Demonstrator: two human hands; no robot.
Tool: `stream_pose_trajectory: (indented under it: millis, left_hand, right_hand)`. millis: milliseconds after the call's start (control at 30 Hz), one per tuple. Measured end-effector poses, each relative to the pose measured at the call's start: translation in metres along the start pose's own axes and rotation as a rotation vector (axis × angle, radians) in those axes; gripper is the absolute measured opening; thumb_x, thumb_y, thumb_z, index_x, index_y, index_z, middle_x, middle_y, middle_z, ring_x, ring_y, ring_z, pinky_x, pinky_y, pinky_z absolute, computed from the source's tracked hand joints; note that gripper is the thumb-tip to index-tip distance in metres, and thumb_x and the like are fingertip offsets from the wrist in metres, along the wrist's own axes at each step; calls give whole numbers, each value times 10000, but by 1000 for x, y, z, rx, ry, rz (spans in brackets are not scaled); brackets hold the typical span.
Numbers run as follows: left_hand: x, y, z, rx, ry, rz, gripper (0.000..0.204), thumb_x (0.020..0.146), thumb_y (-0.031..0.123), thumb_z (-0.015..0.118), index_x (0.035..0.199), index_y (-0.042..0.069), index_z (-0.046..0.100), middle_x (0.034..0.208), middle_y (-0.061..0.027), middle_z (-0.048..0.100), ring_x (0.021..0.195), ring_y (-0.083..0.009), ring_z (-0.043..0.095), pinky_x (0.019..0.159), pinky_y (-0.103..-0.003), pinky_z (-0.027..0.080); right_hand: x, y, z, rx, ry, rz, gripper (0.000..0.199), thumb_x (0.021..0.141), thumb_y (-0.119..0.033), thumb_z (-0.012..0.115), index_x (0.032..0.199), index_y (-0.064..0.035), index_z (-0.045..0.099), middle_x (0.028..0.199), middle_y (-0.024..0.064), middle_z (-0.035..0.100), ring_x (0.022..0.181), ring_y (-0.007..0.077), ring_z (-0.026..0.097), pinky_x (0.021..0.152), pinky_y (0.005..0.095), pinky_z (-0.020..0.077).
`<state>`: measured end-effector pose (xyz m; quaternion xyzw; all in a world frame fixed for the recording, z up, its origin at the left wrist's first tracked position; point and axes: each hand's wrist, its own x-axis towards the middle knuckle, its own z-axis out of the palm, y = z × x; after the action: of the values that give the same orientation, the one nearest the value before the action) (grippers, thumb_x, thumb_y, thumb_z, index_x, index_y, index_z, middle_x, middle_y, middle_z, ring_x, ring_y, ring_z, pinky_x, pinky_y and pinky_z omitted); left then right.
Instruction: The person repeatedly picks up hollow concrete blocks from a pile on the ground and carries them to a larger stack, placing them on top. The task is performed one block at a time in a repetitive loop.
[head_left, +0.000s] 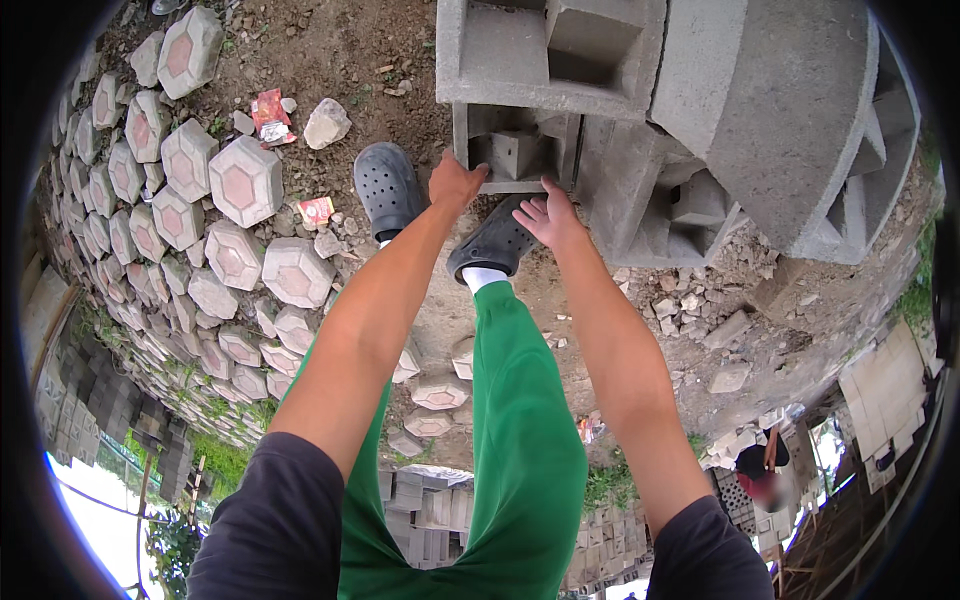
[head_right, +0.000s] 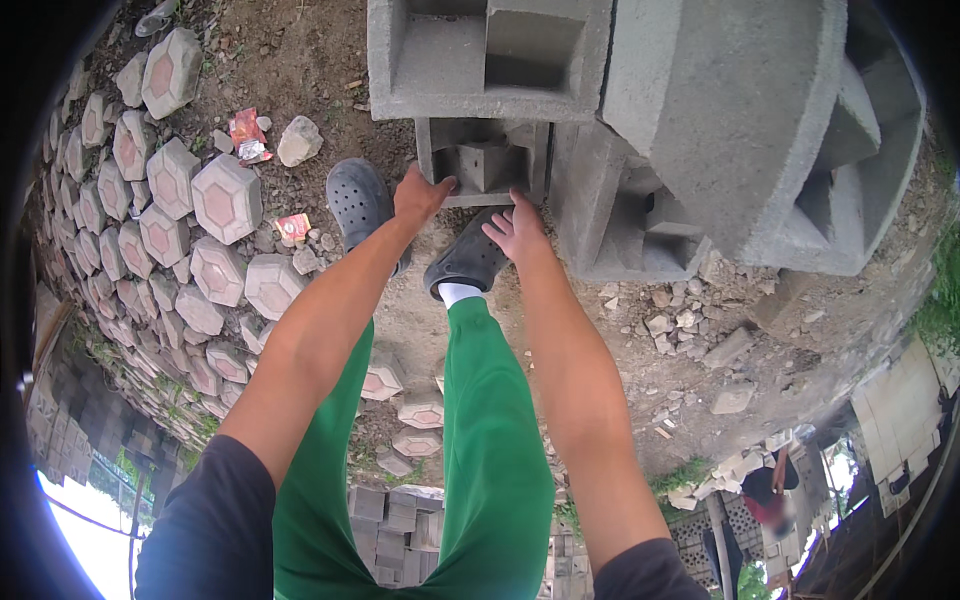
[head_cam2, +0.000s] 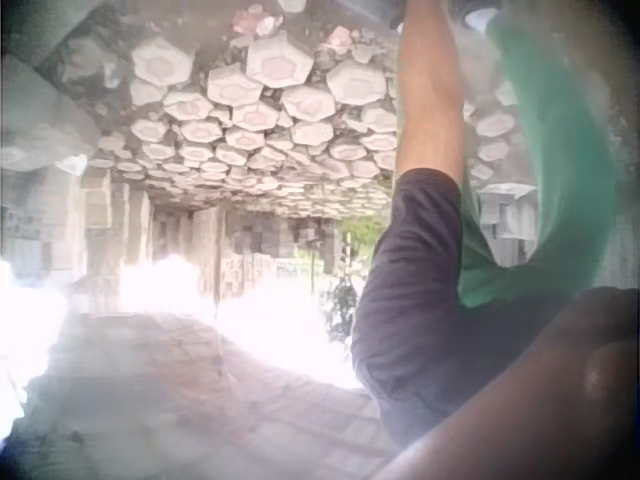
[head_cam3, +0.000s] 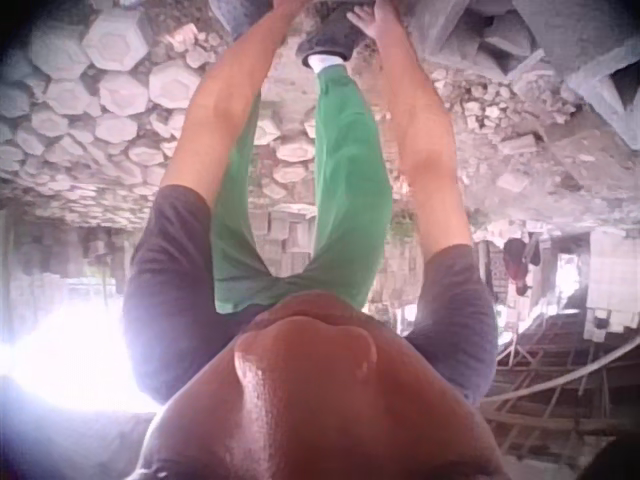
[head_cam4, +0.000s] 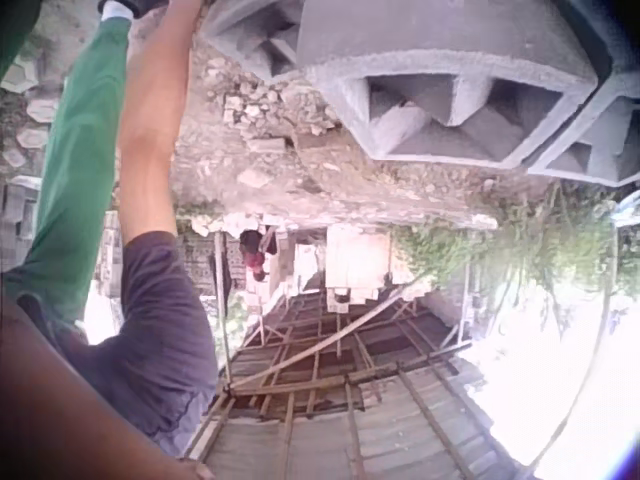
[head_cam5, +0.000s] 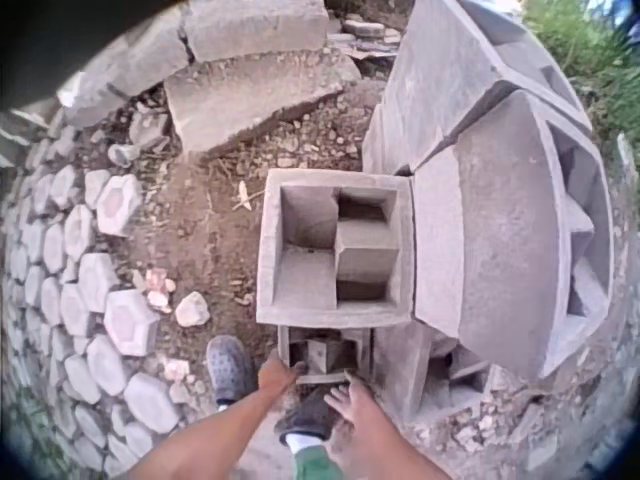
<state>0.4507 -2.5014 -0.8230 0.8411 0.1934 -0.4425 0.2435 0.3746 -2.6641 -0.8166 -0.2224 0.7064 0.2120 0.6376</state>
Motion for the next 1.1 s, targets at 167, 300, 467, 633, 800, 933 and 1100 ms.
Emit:
stream_pose_trajectory:
  millis: [167,300,467,633,800,933,1100]
  left_hand:
    - [-4,2,4,125,63,4,468,751,321,669,1137,81,558,1005,-197,662,970,-366,635,832,-451,512]
    - [-6,10,2,186,103,-67,437,744,309,652,1119,90,601,1008,-185,670,971,-356,640,838,-443,514]
    - [-30,10,-35,314,-14,-68,427,730,303,645,1077,55,636,1040,-186,667,1005,-335,637,852,-427,513]
    - [-41,6,-68,363,-176,-158,330,739,235,632,988,26,689,1068,-194,658,977,-314,649,801,-390,530]
    - [-29,4,-87,268,-367,-261,327,756,192,609,998,-16,680,1027,-171,677,855,-290,694,686,-340,583]
    - [-28,20,-111,313,-378,-199,270,760,153,575,921,-37,679,971,-154,687,755,-280,703,613,-309,591]
    - [-1,32,-124,504,-478,-148,237,763,137,558,866,-46,670,962,-151,686,745,-288,700,626,-327,595]
  right_hand:
    - [26,-9,-3,39,46,-94,548,883,-254,625,1340,-67,387,1302,148,437,1202,294,467,1002,498,433]
    - [38,-2,-6,192,29,-148,429,888,-145,599,1255,9,438,1161,161,544,1081,321,564,943,494,504]
    - [0,14,3,119,169,-127,432,863,-103,594,1224,69,431,1144,228,540,1039,367,586,855,475,562]
    - [-47,28,9,-339,375,-105,521,817,-301,681,1146,62,501,1071,187,567,1059,362,569,800,534,545]
    - [-77,27,12,-925,264,-397,981,794,-746,430,1320,82,435,1364,264,439,1275,372,430,1079,400,314]
    - [-47,10,-1,-631,218,-263,1076,737,-833,398,1468,-63,218,1491,201,257,1379,327,257,1115,455,210]
    - [-26,-15,-10,-289,-288,-47,1098,671,-823,532,1477,-144,226,1503,123,262,1381,285,249,1097,502,212]
